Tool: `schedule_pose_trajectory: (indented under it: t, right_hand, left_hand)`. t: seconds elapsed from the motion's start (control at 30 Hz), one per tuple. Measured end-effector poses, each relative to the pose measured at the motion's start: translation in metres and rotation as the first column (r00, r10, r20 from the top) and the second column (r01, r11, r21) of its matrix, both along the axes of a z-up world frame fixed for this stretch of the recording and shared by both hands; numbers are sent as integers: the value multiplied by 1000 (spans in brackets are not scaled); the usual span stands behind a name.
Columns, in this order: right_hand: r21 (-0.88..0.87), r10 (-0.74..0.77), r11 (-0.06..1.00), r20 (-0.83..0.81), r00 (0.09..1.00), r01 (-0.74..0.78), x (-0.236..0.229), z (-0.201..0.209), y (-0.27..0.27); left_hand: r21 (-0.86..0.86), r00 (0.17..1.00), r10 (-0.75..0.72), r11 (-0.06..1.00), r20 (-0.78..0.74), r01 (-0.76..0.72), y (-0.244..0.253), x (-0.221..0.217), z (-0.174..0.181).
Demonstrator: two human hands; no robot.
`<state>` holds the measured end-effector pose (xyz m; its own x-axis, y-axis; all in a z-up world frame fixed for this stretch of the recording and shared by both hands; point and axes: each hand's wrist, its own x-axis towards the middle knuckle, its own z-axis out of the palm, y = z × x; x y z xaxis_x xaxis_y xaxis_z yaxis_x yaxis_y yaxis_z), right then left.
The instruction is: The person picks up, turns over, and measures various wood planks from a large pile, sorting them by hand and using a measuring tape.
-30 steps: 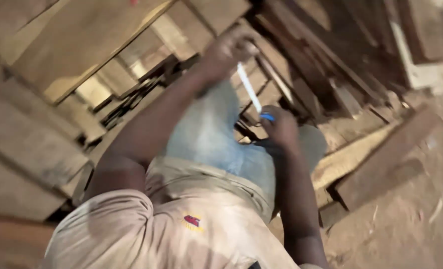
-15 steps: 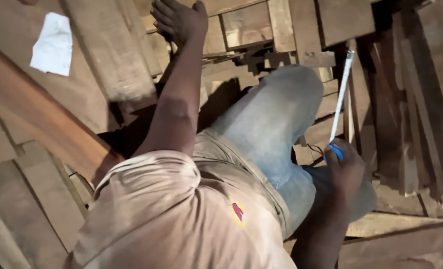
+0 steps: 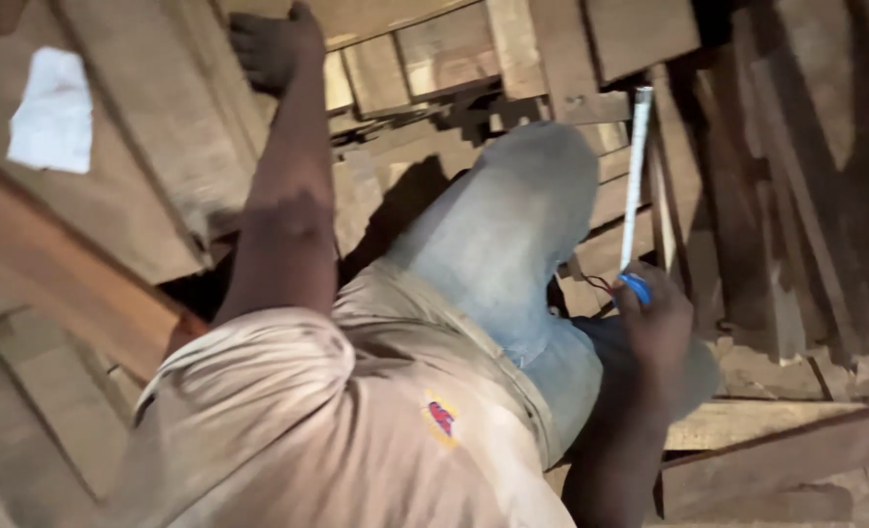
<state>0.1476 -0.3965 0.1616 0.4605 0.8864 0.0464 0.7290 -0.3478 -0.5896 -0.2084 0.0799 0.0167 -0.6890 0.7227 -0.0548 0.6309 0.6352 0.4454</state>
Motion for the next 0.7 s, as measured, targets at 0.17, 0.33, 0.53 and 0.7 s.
schedule_pose_trajectory:
  t: [0.17, 0.33, 0.53, 0.7]
  right_hand:
    - [32, 25, 999, 0, 1000, -25, 2, 3, 2]
    - [51, 74, 996, 15, 997, -75, 0, -5, 9]
    - [34, 82, 996, 59, 995, -84, 1, -13, 9]
    - [46, 19, 999, 46, 999, -21, 4, -9, 0]
  left_hand:
    - [-169, 990, -29, 984, 141, 53, -42, 35, 39]
    - [-94, 935, -90, 987, 342, 130, -77, 79, 16]
    - [-104, 795, -423, 853, 435, 511, -172, 124, 16]
    - [-238, 642, -745, 600, 183, 764, -199, 88, 50]
